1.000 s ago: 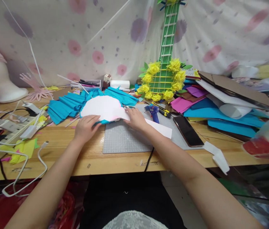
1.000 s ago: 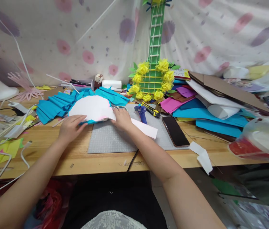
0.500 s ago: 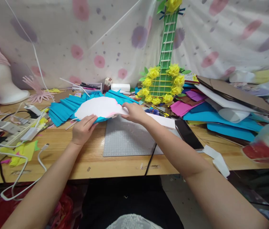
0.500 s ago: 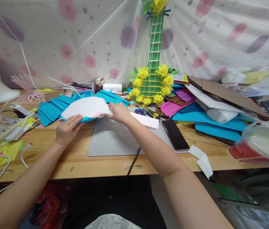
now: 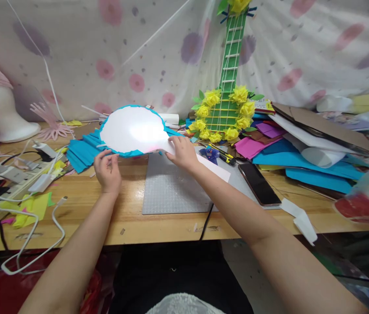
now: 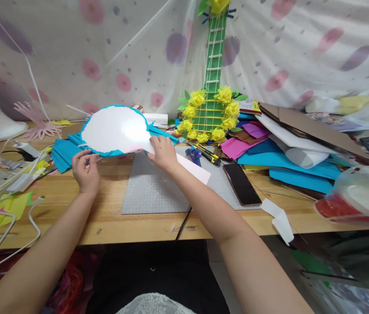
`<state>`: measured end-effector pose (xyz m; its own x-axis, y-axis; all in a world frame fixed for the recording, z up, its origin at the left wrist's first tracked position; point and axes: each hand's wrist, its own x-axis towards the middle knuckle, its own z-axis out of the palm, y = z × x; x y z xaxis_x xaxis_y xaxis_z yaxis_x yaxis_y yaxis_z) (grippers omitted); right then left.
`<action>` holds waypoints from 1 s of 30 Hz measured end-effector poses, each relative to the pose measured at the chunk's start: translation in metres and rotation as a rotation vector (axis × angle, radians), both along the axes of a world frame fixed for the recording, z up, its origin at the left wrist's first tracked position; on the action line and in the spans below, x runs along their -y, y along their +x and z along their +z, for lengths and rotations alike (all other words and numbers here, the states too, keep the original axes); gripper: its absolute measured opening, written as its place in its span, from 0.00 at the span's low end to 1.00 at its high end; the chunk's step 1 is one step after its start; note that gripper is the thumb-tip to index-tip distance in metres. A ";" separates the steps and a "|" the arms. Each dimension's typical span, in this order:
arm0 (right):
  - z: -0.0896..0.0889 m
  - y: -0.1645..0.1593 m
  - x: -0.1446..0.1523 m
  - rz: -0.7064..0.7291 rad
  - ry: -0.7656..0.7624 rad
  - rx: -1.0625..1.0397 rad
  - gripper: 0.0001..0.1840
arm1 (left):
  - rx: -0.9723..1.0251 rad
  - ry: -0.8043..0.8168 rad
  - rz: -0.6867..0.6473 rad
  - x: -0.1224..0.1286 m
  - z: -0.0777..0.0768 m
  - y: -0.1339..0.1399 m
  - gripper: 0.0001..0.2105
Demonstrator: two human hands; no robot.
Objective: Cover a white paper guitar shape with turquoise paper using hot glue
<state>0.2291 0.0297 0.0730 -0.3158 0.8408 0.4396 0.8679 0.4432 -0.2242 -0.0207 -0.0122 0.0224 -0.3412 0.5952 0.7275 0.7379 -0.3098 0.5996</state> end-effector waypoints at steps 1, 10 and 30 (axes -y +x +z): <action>-0.003 0.000 0.000 0.011 -0.025 0.008 0.23 | 0.059 0.017 0.047 -0.002 -0.002 0.000 0.13; -0.037 0.007 0.007 0.044 -0.184 0.060 0.27 | -0.272 -0.223 -0.107 -0.008 -0.027 0.004 0.20; -0.020 0.103 0.049 -0.108 -0.187 -0.057 0.13 | -0.128 -0.261 -0.139 -0.018 -0.042 0.005 0.17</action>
